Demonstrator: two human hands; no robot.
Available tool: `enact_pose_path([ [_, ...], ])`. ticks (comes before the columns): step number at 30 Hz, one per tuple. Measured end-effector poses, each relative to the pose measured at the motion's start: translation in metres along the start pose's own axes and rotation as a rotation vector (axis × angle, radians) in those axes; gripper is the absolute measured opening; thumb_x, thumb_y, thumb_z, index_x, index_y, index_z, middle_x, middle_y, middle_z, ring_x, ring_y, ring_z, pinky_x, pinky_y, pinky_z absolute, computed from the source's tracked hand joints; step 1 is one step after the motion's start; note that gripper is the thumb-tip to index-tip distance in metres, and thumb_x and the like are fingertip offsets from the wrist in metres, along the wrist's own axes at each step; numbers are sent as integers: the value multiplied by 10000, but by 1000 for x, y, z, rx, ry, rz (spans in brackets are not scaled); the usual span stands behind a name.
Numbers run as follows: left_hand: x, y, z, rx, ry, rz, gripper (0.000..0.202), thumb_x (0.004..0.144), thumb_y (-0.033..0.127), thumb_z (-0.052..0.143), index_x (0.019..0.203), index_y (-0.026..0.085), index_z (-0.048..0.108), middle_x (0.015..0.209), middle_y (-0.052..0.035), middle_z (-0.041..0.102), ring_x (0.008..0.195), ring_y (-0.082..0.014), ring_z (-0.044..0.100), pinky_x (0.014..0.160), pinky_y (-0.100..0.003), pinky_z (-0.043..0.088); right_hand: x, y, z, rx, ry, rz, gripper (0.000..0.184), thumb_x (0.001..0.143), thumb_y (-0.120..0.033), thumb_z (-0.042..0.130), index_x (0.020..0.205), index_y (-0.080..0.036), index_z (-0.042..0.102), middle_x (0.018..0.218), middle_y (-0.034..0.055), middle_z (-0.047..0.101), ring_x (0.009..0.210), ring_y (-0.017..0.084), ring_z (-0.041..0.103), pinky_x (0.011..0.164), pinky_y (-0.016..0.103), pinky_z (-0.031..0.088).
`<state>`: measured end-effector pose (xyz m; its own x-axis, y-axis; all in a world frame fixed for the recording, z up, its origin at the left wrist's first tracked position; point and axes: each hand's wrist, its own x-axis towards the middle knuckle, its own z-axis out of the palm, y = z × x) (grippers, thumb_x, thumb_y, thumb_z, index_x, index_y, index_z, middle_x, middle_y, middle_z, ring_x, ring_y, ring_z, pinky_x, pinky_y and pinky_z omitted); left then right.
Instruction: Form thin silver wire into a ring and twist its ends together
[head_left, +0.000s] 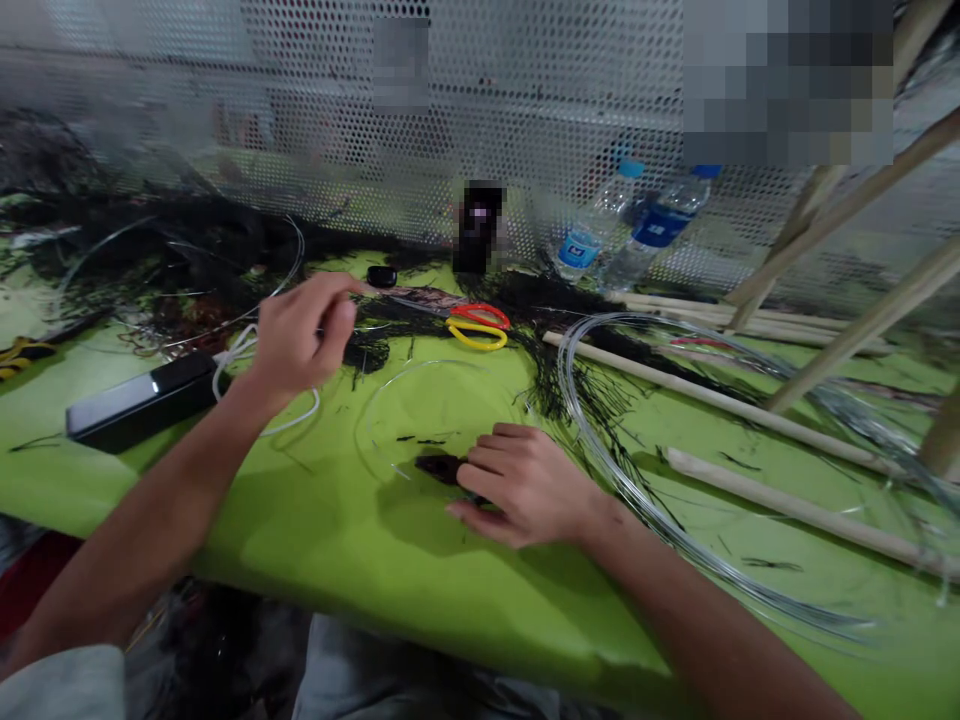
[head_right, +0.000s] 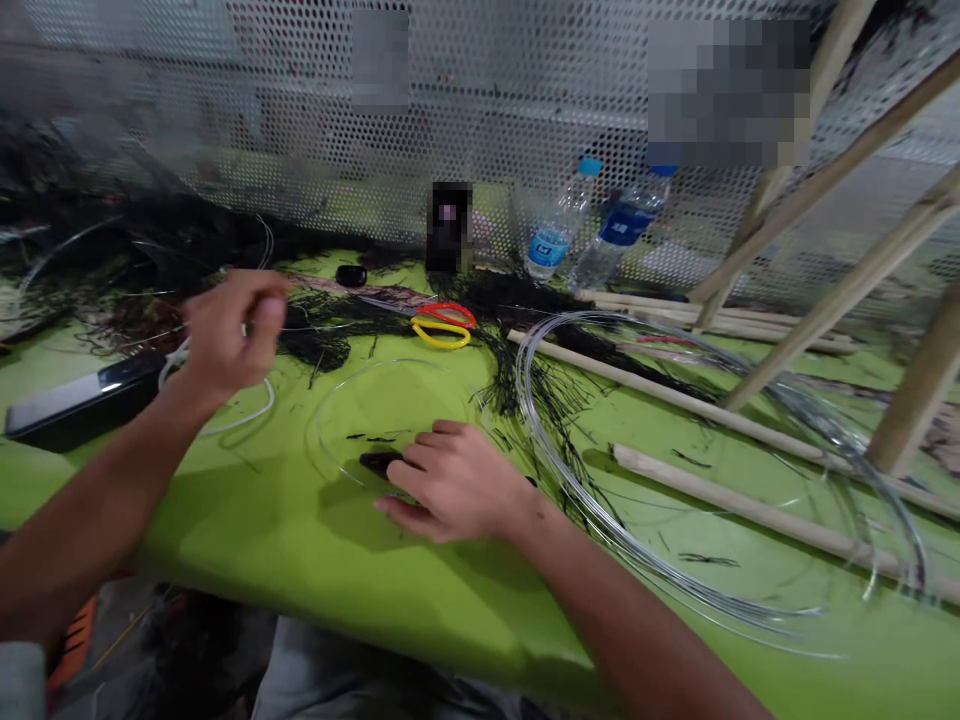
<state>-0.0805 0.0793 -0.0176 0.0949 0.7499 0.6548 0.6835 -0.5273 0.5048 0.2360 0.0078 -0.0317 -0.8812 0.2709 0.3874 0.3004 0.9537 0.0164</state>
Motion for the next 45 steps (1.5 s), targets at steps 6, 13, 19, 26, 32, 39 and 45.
enact_pose_path([
  [6, 9, -38, 22, 443, -571, -84, 569, 1057, 440, 360, 1528, 152, 498, 1602, -165, 479, 1493, -342, 435, 1240, -519, 324, -1, 2, -1, 36, -67, 68, 346, 1040, -436, 530, 829, -189, 651, 706, 2, 618, 618, 154, 498, 647, 326, 318],
  [13, -8, -28, 22, 541, -782, -144, 626, 1077, 456, 253, 1606, 144, 375, 1663, -139, 397, 1549, -315, 359, 1263, -472, 299, -1, 5, 0, 67, -87, 117, 348, 1053, -421, 506, 868, -183, 679, 724, 0, 625, 630, 156, 522, 649, 329, 323],
  [19, -13, -17, 29, 513, -771, -113, 632, 1079, 428, 251, 1617, 111, 346, 1645, -176, 415, 1550, -314, 359, 1275, -457, 282, -2, 6, 1, 94, -95, 128, 345, 1055, -417, 510, 863, -186, 681, 727, 2, 633, 644, 152, 535, 649, 317, 335],
  [26, -7, -29, 42, 437, -672, -96, 653, 1084, 457, 254, 1627, 99, 302, 1657, -181, 392, 1549, -294, 359, 1259, -438, 314, 0, 7, 2, 93, -140, 124, 315, 1042, -424, 534, 888, -186, 670, 753, 17, 659, 669, 162, 564, 673, 318, 356],
  [32, 7, -3, -12, 342, -476, -8, 507, 1046, 454, 414, 1418, 175, 614, 1470, -112, 627, 1379, -294, 548, 1209, -476, 367, 0, 7, 1, 47, -196, 113, 263, 1004, -423, 600, 886, -191, 635, 782, 24, 671, 694, 177, 590, 674, 320, 361],
  [39, -44, -3, -120, 432, 261, -232, 503, 1041, 554, 399, 1269, 212, 687, 1219, -47, 730, 1054, -229, 703, 874, -395, 507, -1, 5, 6, -3, -166, 118, 243, 1054, -316, 528, 883, -191, 649, 774, 24, 675, 690, 173, 606, 672, 327, 356],
  [45, -105, -24, -129, 605, 49, -366, 453, 932, 616, 548, 1199, 302, 737, 1297, -75, 725, 1259, -401, 623, 1031, -610, 440, -1, 5, 5, -7, -154, 107, 238, 1046, -291, 538, 868, -185, 653, 786, 32, 687, 688, 172, 608, 686, 326, 366],
])
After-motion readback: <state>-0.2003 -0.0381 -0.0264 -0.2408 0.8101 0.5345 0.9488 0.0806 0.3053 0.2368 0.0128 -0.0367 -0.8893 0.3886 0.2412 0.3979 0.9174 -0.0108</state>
